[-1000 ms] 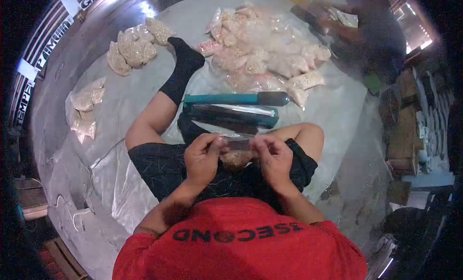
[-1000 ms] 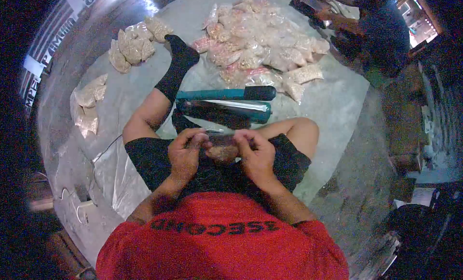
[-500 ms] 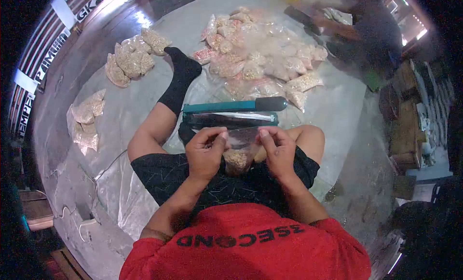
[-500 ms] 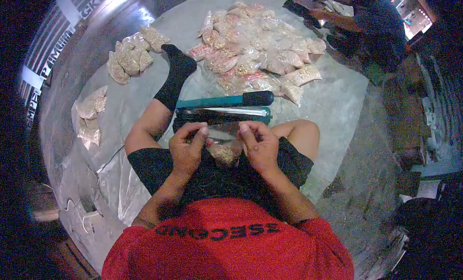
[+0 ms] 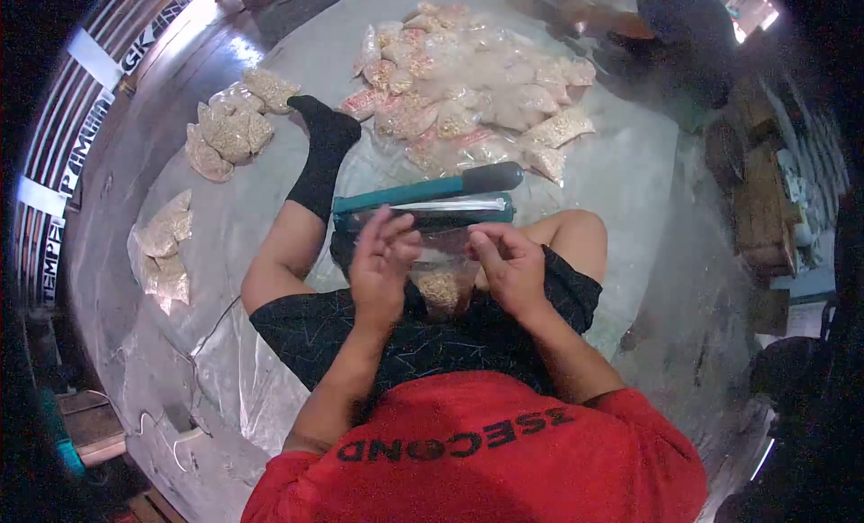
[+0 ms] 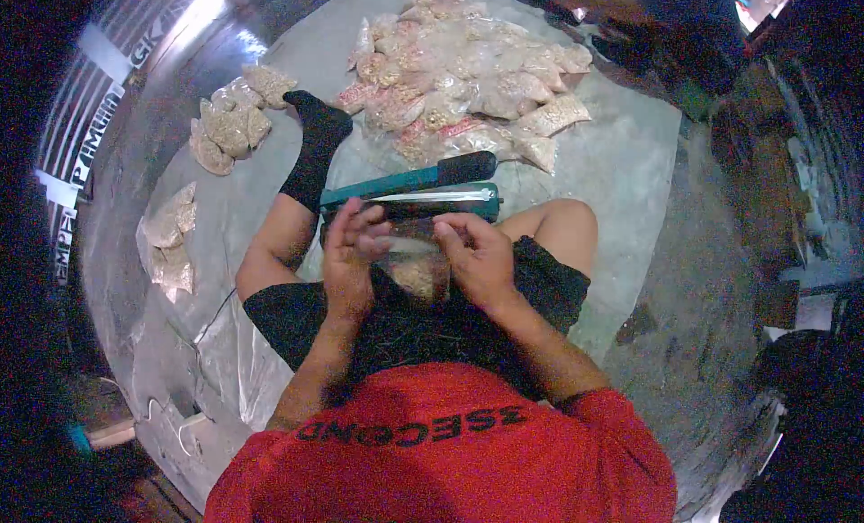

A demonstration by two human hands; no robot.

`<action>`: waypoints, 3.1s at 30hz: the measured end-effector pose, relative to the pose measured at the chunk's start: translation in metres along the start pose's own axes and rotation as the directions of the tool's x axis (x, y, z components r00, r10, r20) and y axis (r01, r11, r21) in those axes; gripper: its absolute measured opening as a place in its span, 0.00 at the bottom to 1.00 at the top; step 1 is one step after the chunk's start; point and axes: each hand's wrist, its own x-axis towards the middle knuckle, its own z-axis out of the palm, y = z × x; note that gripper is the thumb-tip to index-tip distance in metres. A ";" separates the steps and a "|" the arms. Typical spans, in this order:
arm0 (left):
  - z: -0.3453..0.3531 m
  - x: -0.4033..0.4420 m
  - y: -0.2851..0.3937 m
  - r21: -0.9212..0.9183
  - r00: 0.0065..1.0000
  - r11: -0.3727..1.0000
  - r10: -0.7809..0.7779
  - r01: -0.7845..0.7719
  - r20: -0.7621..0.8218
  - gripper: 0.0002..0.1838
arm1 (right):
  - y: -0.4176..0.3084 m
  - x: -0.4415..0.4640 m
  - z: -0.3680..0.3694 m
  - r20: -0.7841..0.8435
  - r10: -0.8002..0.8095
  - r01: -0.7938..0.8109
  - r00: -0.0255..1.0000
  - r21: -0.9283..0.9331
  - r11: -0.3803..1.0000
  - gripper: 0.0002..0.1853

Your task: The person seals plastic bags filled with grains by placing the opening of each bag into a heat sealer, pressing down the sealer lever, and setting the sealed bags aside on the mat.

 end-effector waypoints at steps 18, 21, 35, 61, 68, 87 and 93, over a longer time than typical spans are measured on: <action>-0.035 0.079 -0.126 0.012 0.854 0.855 -0.516 0.518 -0.063 0.10 | 0.182 0.061 0.042 -0.252 0.180 -0.237 0.951 -0.221 0.946 0.15; -0.042 0.081 -0.144 -0.023 0.864 0.866 -0.501 0.500 -0.058 0.09 | 0.129 0.057 0.043 -0.203 0.422 -0.425 0.883 0.032 0.905 0.14; -0.042 0.091 -0.164 0.254 0.901 0.866 -0.397 0.430 -0.175 0.11 | 0.114 0.060 0.030 -0.227 0.460 -0.472 0.858 0.002 0.882 0.11; -0.042 0.081 -0.161 0.379 0.911 0.829 -0.353 0.411 -0.215 0.12 | 0.091 0.150 0.005 0.103 -0.236 0.209 0.966 -0.850 0.483 0.18; -0.025 0.076 -0.121 0.254 0.821 0.782 -0.520 0.569 -0.237 0.13 | 0.108 0.152 0.002 0.146 -0.124 0.187 0.982 -0.870 0.455 0.19; -0.032 0.084 -0.136 0.066 0.657 0.654 -0.752 0.753 -0.043 0.13 | 0.107 0.155 0.003 0.154 -0.138 0.197 0.978 -0.899 0.392 0.21; -0.027 0.067 -0.120 0.168 0.718 0.702 -0.693 0.692 -0.059 0.13 | 0.094 0.147 0.006 0.096 -0.045 0.106 0.994 -0.885 0.453 0.21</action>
